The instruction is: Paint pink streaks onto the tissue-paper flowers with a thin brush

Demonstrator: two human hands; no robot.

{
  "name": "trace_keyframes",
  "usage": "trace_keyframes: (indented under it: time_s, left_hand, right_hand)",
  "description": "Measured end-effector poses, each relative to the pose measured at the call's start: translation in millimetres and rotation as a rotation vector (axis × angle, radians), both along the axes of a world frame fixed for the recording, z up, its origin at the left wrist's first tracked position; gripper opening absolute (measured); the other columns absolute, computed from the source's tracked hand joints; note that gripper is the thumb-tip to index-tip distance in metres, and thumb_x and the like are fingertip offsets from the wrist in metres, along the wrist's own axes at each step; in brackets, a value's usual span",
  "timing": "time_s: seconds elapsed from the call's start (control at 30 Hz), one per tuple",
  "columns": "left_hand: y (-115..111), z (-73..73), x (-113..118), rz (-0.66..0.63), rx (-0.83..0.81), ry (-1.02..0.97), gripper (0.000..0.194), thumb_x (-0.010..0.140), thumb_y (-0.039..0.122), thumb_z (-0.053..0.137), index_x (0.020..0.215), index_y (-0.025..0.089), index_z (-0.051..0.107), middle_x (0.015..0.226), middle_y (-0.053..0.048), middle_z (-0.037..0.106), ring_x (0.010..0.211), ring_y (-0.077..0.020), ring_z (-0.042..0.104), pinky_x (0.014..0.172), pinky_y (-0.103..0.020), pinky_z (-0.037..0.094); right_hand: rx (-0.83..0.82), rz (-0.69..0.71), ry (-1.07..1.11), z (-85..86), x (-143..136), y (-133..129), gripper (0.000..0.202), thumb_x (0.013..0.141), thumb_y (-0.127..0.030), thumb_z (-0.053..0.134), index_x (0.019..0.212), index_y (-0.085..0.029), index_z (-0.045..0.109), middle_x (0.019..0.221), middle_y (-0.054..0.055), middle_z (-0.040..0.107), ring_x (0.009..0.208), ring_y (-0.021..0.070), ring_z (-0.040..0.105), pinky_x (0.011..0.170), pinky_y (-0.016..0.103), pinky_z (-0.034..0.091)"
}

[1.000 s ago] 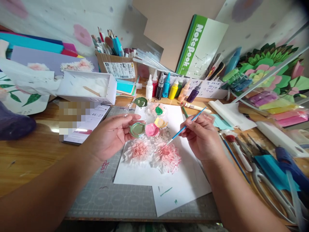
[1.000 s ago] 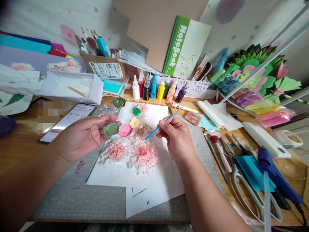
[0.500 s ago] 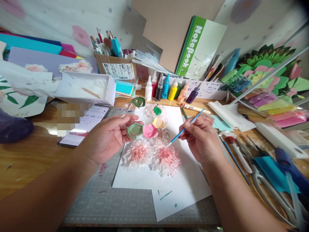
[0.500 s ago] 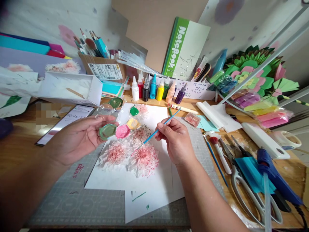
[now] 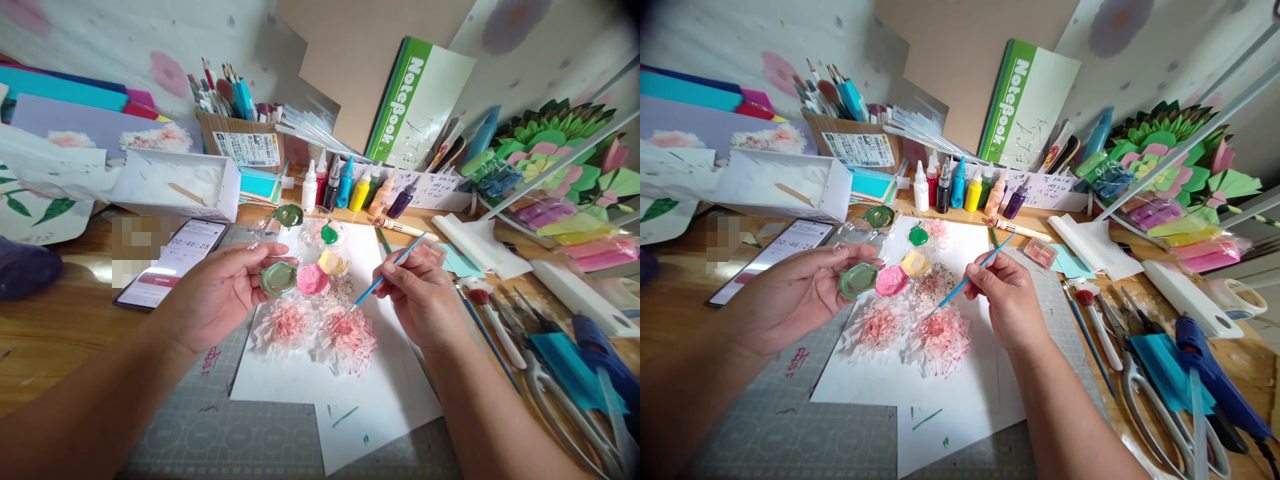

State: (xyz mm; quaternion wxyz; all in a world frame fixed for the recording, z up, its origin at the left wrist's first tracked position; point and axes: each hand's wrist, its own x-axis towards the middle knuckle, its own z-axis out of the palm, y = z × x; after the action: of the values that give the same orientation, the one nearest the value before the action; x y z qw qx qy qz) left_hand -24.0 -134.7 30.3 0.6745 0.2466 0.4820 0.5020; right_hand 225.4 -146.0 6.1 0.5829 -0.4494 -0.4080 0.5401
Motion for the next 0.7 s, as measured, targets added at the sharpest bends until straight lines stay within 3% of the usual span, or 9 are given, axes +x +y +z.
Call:
trace_keyframes:
  time_s: [0.4,0.7]
  left_hand:
    - [3.2,-3.9,0.3,-0.001,0.006,0.019,0.015,0.077,0.018,0.068,0.081,0.012,0.081,0.08,-0.008,0.079,0.067,-0.016,0.071,0.057,-0.024,0.058]
    - [2.5,-5.1,-2.6,-0.008,0.042,-0.028,0.013,0.074,0.019,0.074,0.082,0.011,0.08,0.08,-0.007,0.079,0.068,-0.0164,0.071,0.058,-0.025,0.058]
  right_hand:
    - [-0.002,0.033,0.029,2.7,-0.9,-1.9,0.024,0.064,-0.032,0.09,0.066,-0.019,0.07,0.057,-0.002,0.066,0.048,0.0085,0.059,0.048,0.019,0.047]
    - [-0.002,-0.018,0.002,3.1,-0.9,1.9,0.024,0.063,-0.033,0.087,0.064,-0.019,0.068,0.056,-0.002,0.066,0.048,0.0093,0.059,0.048,0.021,0.047]
